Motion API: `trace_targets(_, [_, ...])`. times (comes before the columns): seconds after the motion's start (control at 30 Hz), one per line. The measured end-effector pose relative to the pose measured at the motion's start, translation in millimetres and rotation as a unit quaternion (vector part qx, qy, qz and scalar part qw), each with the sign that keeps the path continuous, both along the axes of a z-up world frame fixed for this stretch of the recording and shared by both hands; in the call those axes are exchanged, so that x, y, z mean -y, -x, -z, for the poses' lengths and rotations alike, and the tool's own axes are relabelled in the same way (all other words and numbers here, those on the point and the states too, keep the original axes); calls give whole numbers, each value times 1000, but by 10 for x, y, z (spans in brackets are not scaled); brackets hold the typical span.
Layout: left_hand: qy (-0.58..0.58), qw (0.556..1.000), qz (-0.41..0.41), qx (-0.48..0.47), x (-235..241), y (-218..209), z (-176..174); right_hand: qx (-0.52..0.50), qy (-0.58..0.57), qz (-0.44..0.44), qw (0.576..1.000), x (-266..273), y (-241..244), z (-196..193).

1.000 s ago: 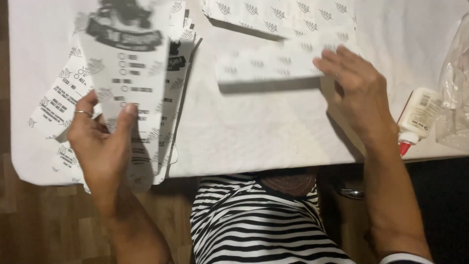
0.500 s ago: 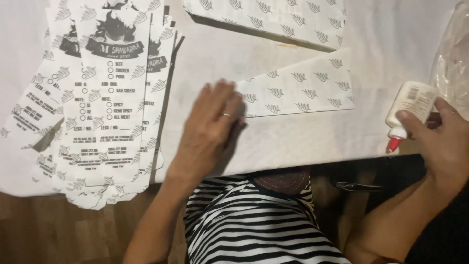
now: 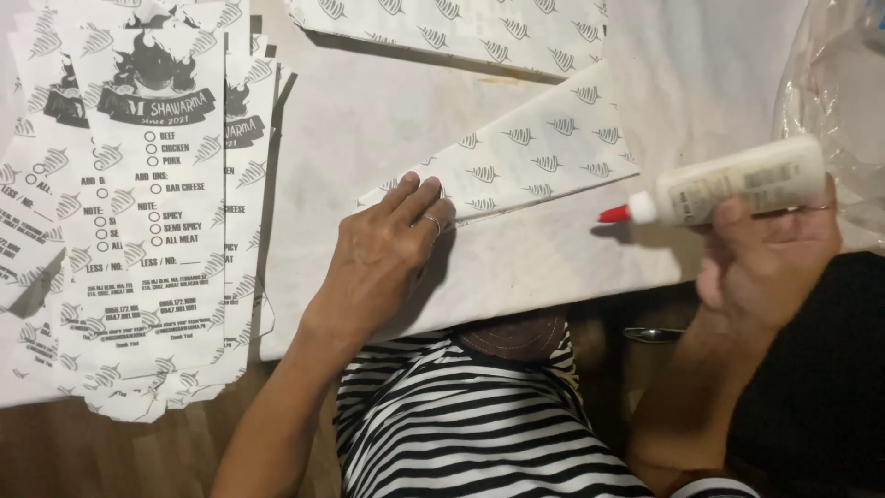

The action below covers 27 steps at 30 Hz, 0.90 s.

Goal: Applying liquid glue to paper strips and pressing them down to assemble packaging components.

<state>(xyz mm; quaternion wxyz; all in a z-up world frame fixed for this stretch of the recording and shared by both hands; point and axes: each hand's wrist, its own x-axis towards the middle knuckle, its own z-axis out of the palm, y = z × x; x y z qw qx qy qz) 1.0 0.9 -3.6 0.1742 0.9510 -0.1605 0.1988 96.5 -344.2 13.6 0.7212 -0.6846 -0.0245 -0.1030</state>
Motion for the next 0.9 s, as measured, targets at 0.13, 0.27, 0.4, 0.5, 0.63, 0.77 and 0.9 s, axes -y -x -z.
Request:
trace_targets(0.13, [44, 999, -19, -21, -54, -77, 3, 178, 82, -37, 980, -307, 40, 164])
trace_targets(0.27, [36, 998, -25, -41, -125, -126, 72, 138, 94, -47, 985, -681, 127, 155])
trace_targets(0.4, [75, 993, -35, -78, -133, -137, -12, 145, 85, -137, 976, -823, 115, 25])
trace_targets(0.5, [80, 993, -35, -76, -151, -141, -22, 191, 135, -104, 967, -491, -15, 95])
trace_targets(0.63, [83, 993, -32, -79, -166, -156, -32, 238, 262, 53, 934, 6, -202, 88])
trace_targets(0.77, [81, 992, -37, -88, -180, -169, -57, 213, 190, 68, 956, 208, -291, 132])
trace_targets(0.9, [85, 989, -45, -114, -196, -193, -84, 207, 181, 60, 960, 152, -306, 163])
